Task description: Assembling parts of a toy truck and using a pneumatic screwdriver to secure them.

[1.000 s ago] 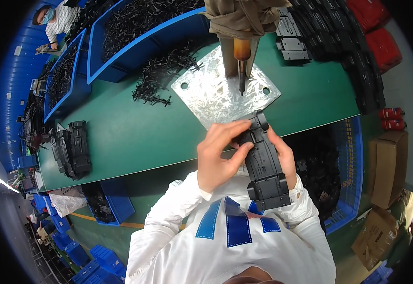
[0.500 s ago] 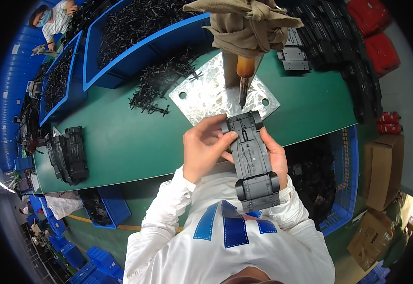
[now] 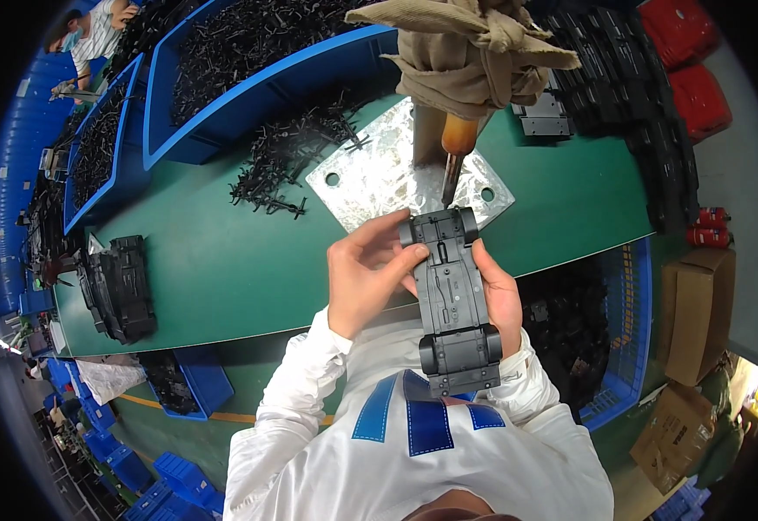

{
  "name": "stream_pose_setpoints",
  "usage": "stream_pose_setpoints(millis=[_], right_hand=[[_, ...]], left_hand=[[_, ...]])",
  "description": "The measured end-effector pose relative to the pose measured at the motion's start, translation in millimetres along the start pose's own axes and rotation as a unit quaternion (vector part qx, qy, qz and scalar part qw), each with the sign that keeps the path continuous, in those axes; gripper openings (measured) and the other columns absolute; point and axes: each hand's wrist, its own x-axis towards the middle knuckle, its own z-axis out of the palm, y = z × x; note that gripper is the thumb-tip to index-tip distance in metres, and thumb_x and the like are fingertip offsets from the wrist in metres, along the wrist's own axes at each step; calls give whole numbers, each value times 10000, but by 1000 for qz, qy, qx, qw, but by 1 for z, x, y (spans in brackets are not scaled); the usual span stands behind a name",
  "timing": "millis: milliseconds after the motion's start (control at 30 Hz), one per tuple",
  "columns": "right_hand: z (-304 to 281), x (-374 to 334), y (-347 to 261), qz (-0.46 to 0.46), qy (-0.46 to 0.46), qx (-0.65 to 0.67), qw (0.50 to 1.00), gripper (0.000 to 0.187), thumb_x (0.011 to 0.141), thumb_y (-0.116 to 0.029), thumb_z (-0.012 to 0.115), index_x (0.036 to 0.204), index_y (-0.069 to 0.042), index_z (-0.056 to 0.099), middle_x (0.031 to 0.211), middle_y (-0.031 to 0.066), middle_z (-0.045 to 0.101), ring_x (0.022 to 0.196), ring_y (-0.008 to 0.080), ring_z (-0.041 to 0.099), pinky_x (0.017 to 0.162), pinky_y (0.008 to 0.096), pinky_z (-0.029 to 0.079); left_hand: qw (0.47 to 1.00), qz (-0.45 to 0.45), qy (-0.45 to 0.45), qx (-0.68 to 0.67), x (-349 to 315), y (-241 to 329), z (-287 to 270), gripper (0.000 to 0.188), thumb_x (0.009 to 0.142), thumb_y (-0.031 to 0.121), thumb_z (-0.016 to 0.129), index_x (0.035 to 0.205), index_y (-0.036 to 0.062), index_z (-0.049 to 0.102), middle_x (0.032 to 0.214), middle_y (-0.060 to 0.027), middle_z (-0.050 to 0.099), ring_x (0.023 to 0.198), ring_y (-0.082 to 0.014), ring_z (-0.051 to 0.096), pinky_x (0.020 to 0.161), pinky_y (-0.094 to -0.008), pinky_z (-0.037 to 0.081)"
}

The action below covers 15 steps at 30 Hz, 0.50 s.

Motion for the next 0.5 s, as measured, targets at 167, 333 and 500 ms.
stream_pose_setpoints(millis=[167,333,500], right_hand=[[3,3,5,9,12,7,1000,587,1052,-380,336,1460,42,322,1464,270,395,1365,356,413,1151,523,317],[5,2,5,11,-17,13,1000,593,1051,-381,334,1465,44,309,1480,270,369,1382,361,386,1161,523,299],[5,1,5,21,-16,42,999,579,1051,-375,349,1454,41,328,1459,256,406,1347,356,436,1143,526,334]], left_hand=[[998,35,0,48,1,5,-6,432,787,2,768,1189,-68,627,800,-67,663,605,-120,650,571,-222,510],[993,80,12,81,3,12,-5,399,765,18,792,1129,-72,654,770,-57,655,582,-121,666,543,-212,494],[998,57,6,40,3,14,-5,397,761,-2,784,1125,-82,648,786,-62,650,581,-128,663,544,-219,503]])
